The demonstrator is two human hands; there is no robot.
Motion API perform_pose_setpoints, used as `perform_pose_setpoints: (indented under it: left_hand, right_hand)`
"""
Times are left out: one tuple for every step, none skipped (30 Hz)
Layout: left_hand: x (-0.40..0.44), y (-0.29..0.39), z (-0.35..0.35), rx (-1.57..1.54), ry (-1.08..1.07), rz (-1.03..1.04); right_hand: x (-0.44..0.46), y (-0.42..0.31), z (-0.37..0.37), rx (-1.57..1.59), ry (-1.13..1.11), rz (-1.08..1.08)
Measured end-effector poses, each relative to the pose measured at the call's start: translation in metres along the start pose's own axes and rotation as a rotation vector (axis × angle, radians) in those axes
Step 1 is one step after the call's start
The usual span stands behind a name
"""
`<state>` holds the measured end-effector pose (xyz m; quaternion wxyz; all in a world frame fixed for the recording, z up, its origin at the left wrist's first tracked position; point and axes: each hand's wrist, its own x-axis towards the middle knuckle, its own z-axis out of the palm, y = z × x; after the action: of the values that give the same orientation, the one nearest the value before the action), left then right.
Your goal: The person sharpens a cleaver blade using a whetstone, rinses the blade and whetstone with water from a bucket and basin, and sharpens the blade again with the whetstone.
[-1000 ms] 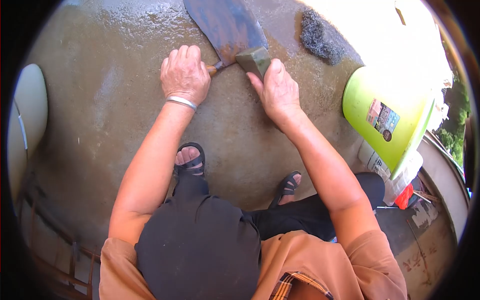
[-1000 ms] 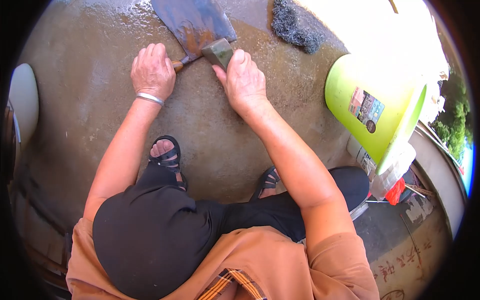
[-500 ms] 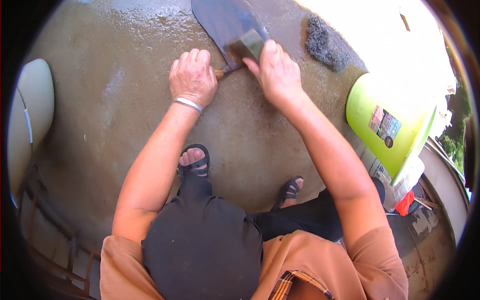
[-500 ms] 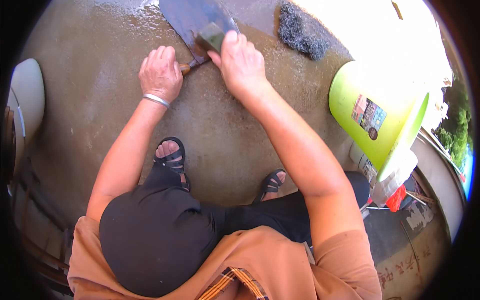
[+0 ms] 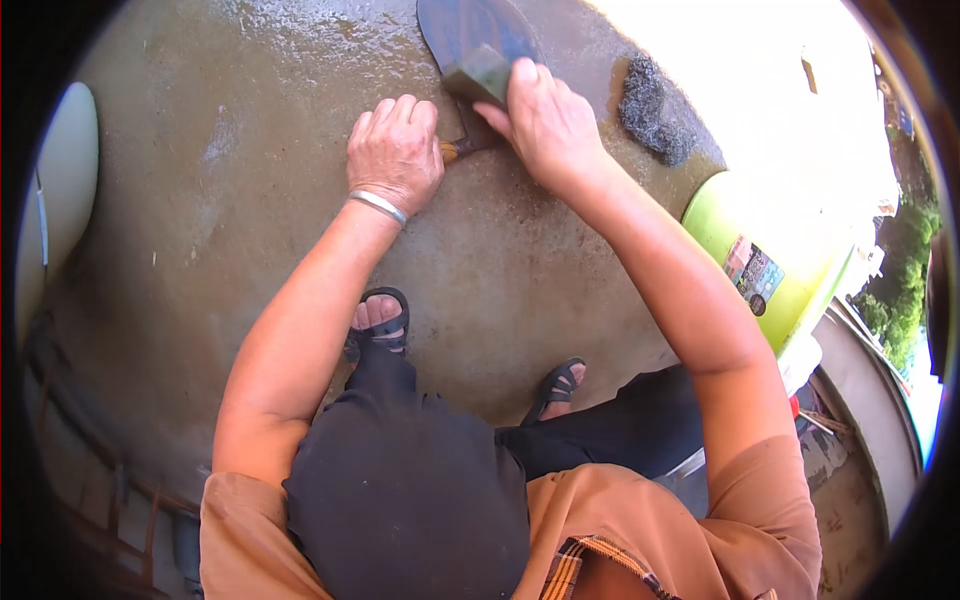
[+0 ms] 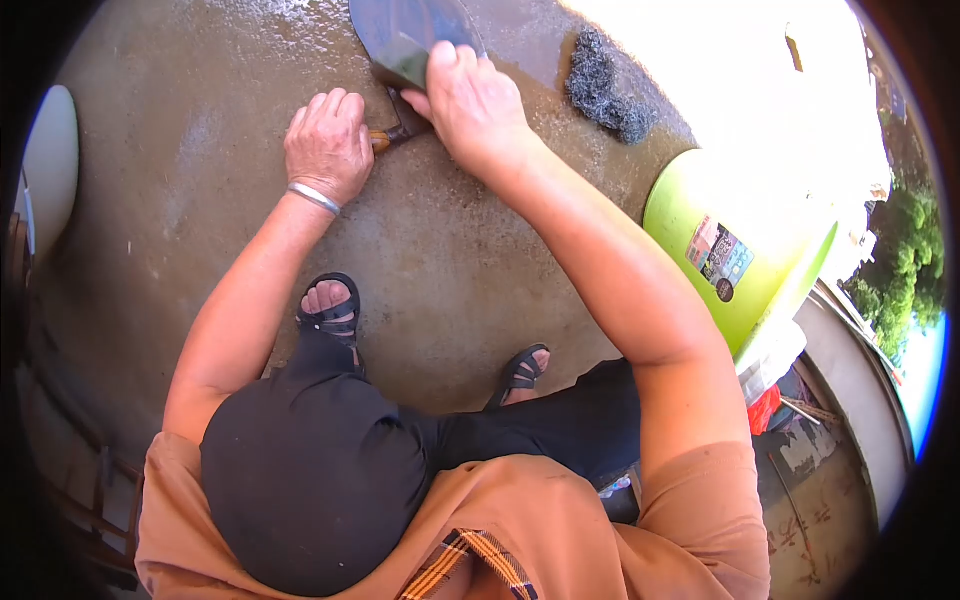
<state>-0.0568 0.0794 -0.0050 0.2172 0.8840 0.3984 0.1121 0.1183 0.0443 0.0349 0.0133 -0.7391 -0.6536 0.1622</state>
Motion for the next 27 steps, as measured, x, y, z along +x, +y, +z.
perform_pose_setpoints:
  left_hand:
    - [0.004,-0.003,-0.001,0.023,-0.004,0.010]
    - [0.005,-0.005,-0.001,0.036,0.001,0.008]
    - [0.003,-0.002,-0.001,0.018,-0.004,0.002]
    - [0.004,-0.005,-0.001,0.016,0.004,0.003]
    - [0.004,-0.005,-0.001,0.017,0.014,-0.014]
    - [-0.002,0.000,0.000,0.001,0.009,-0.019]
    - [-0.001,-0.001,0.000,0.000,0.014,-0.042]
    - [0.003,-0.003,-0.001,0.001,0.022,-0.065]
    - [0.003,-0.002,-0.001,0.004,0.017,-0.076]
    - [0.004,-0.004,-0.001,-0.002,0.018,-0.093]
    - [0.006,-0.006,0.000,-0.002,0.041,-0.059]
    - [0.003,-0.005,0.000,-0.017,0.036,-0.015]
    - [0.003,-0.003,0.000,-0.008,0.021,-0.016]
    - [0.003,-0.002,0.002,-0.008,0.019,-0.012]
    - [0.005,-0.003,0.002,-0.002,0.018,-0.002]
    - [0.004,-0.005,0.000,0.005,0.012,0.003]
    - [0.003,-0.006,0.000,-0.008,0.032,0.010]
    - [0.004,-0.008,-0.002,0.004,0.037,0.017]
    - [0.001,-0.005,-0.002,-0.007,0.038,-0.017]
    - [0.002,-0.004,-0.001,-0.016,0.046,-0.052]
    - [0.002,-0.004,0.000,-0.004,0.066,-0.060]
    - [0.003,-0.002,0.000,-0.015,0.072,-0.063]
    - [0.002,-0.001,0.000,-0.028,0.070,-0.070]
    - [0.002,-0.002,0.000,-0.027,0.070,-0.079]
    - [0.005,-0.007,0.001,-0.025,0.069,-0.088]
    - [0.004,-0.008,0.001,-0.015,0.058,-0.061]
    - [0.001,-0.004,0.003,-0.010,0.058,-0.037]
  right_hand:
    - [0.036,-0.011,-0.006,-0.011,0.001,0.016]
    - [0.066,-0.020,-0.012,-0.019,0.003,0.033]
    - [0.085,-0.023,-0.014,-0.041,0.020,0.030]
    - [0.100,-0.027,-0.015,-0.059,0.057,0.022]
    - [0.096,-0.023,-0.016,-0.074,0.062,-0.032]
    - [0.076,-0.017,-0.015,-0.061,0.008,-0.042]
    - [0.057,-0.012,-0.013,-0.051,-0.019,-0.064]
    - [0.026,-0.006,-0.009,-0.052,-0.053,-0.072]
    - [-0.003,-0.002,-0.007,-0.038,-0.098,-0.077]
    - [-0.020,-0.005,-0.011,-0.014,-0.141,-0.040]
    - [-0.016,-0.003,-0.007,-0.019,-0.125,-0.033]
    - [-0.014,-0.007,-0.010,-0.018,-0.129,0.001]
    - [-0.004,-0.010,-0.009,-0.034,-0.076,0.001]
    - [0.026,-0.013,-0.006,-0.053,0.011,-0.017]
    - [0.062,-0.021,-0.011,-0.093,0.019,-0.042]
    - [0.087,-0.028,-0.015,-0.127,0.022,-0.069]
    - [0.098,-0.031,-0.015,-0.117,0.034,-0.077]
    - [0.107,-0.032,-0.017,-0.125,0.048,-0.064]
    - [0.109,-0.031,-0.018,-0.143,0.047,-0.049]
    - [0.092,-0.027,-0.016,-0.118,0.038,-0.079]
    - [0.063,-0.019,-0.011,-0.098,0.034,-0.109]
    - [0.033,-0.016,-0.009,-0.096,-0.010,-0.110]
    - [0.007,-0.014,-0.006,-0.103,-0.073,-0.110]
    - [-0.004,-0.018,-0.010,-0.113,-0.082,-0.123]
    - [0.004,-0.018,-0.007,-0.097,-0.071,-0.108]
    - [0.008,-0.017,-0.005,-0.075,-0.083,-0.061]
    - [0.023,-0.018,-0.004,-0.081,-0.029,-0.060]
